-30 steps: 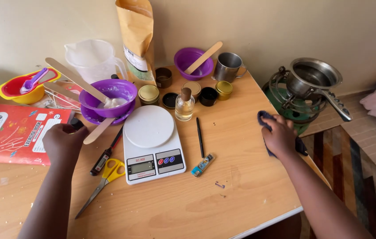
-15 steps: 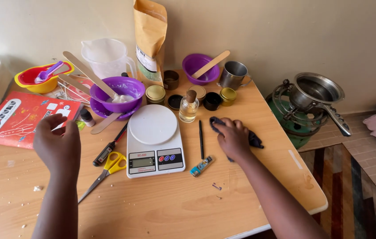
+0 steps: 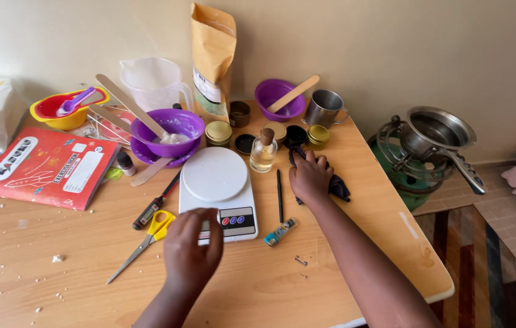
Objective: Cleaning the candle-making workspace by wiping the table surface and organizing supplies
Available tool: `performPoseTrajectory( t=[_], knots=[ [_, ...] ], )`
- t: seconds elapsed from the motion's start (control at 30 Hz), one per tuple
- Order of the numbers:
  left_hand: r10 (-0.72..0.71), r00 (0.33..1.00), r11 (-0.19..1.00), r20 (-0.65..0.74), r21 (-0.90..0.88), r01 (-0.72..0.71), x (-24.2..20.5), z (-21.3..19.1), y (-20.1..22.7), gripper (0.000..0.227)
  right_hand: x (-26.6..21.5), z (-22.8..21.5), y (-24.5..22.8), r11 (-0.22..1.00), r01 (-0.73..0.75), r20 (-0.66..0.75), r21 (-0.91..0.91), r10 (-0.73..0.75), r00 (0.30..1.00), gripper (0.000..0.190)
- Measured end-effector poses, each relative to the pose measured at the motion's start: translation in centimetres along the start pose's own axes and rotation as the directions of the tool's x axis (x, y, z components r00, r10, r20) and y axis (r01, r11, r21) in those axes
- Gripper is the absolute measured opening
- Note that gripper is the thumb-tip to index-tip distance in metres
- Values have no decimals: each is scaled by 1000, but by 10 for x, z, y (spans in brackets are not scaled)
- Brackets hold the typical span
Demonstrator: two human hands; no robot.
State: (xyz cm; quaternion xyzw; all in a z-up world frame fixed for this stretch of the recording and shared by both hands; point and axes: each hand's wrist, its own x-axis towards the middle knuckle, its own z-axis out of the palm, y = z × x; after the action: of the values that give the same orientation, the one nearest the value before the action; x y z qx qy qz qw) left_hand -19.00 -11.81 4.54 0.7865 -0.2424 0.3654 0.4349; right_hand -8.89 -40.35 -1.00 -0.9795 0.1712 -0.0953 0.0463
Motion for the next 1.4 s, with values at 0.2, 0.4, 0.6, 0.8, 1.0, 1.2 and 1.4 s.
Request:
performPoseTrajectory(
  t=[0.2, 0.4, 0.6, 0.8, 1.0, 1.2, 1.4],
  knots=[
    [102, 991, 993, 85, -63, -96, -3, 5, 2, 11, 21, 3, -10, 1000, -20, 10, 15, 20, 1000, 41],
    [209, 976, 978, 64, 19, -210, -13, 9, -9, 11, 20, 1, -8, 997, 57, 100, 53, -62, 993, 43],
    [149, 983, 989, 106, -42, -145, -21, 18, -19, 10, -25, -15, 23, 967, 210, 89, 144, -224, 971, 43],
    [59, 966, 996, 251, -83, -39, -25, 13, -11, 10, -104, -24, 63, 932, 336, -26, 132, -336, 942, 49],
    [80, 940, 989, 332, -142, -34, -29, 17, -2, 10, -140, -27, 99, 982, 156, -4, 109, -157, 988, 50],
    [83, 922, 990, 378, -135, -34, -37, 28, -7, 11, -59, -21, 91, 989, -146, -12, 33, 147, 989, 50],
    [129, 905, 987, 405, -137, -80, -39, 39, -10, 15, 5, -2, 46, 986, -163, -15, -19, 162, 987, 47]
  ],
)
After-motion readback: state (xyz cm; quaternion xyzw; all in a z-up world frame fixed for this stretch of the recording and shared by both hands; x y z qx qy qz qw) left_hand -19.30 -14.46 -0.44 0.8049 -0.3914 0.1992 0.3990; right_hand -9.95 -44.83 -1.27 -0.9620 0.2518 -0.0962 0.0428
